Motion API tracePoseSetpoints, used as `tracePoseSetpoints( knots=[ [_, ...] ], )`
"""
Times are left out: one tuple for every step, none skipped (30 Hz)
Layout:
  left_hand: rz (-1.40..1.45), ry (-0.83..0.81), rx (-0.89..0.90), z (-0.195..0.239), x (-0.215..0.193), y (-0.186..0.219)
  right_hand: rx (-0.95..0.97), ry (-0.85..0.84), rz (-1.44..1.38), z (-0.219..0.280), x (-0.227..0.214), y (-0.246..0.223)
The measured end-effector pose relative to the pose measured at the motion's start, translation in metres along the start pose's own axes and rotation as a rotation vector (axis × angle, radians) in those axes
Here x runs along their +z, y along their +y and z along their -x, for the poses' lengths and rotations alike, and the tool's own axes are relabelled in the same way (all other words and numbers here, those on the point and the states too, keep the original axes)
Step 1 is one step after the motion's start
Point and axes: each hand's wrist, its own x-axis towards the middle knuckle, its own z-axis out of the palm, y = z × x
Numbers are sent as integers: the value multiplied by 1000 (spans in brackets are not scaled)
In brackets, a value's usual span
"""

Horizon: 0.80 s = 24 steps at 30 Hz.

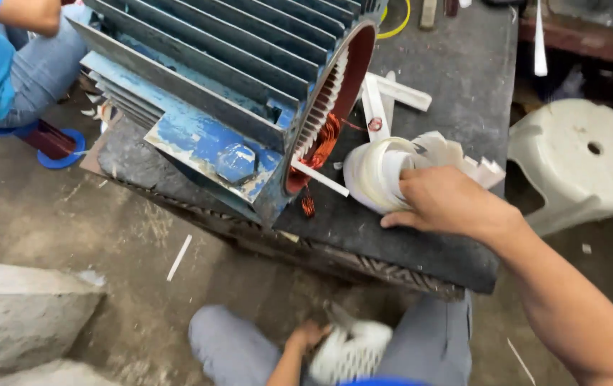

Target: The person walks to a workbench and sits on a low stool. They repeatedly tear off short lengths of white insulation tape by hand and place them on the table next to a disassembled motor. Another person works on the motor windings in the background.

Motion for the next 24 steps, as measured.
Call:
tracePoseSetpoints(
  knots=[
    [-360, 182, 69, 3, -5, -3, -11, 63, -17, 1, 3, 0],
    [-359, 196, 77, -7, -11, 1, -12, 75, -7, -1, -7, 2],
    [-297, 225, 152, -9, -5, -6, -33, 82, -57, 2, -12, -2],
    [-235, 253, 227, -11, 1, -13, -54, 89, -107, 4, -18, -5],
    [-228, 238, 214, 0, 8, -13, -60, 72, -118, 5, -25, -9],
    [-225, 284, 296, 13, 15, -13, -4, 12, -82, 7, -32, -14],
    [-230, 357, 398, 16, 3, -1, 60, -19, -28, 4, -46, -15],
    [-231, 367, 404, 36, 6, 2, 61, -9, -22, 6, -51, -19],
    [-150, 359, 456, 56, 9, 8, 61, -40, -116, 9, -59, -23],
    [-68, 349, 509, 78, 11, 13, 61, -69, -211, 12, -68, -26],
    [-79, 347, 516, 102, 9, 17, 72, -64, -212, 10, -66, -21],
    [-27, 395, 536, 126, 6, 22, 8, 1, -226, 8, -64, -15],
    [29, 444, 559, 150, 2, 28, -58, 68, -236, 5, -64, -8],
    [21, 444, 569, 161, 3, 24, -48, 74, -231, 11, -75, -14],
    [58, 481, 570, 170, 0, 21, 35, 26, -326, 13, -86, -19],
    [95, 518, 572, 178, -4, 18, 117, -22, -421, 15, -98, -24],
    [90, 519, 573, 185, -9, 14, 120, -18, -423, 17, -98, -28],
    [96, 511, 602, 191, -16, 10, 92, -67, -360, 19, -98, -31],
    [109, 505, 637, 194, -21, 10, 63, -115, -288, 19, -99, -33],
    [110, 507, 644, 200, -27, 11, 64, -112, -281, 18, -92, -28],
    [130, 565, 669, 207, -33, 10, 62, 21, -275, 17, -84, -24],
    [149, 624, 694, 213, -39, 10, 60, 155, -269, 15, -77, -19],
    [155, 626, 685, 233, -44, 18, 50, 150, -272, 16, -78, -14],
    [202, 621, 678, 251, -48, 27, 116, 216, -334, 18, -78, -10]
  ],
)
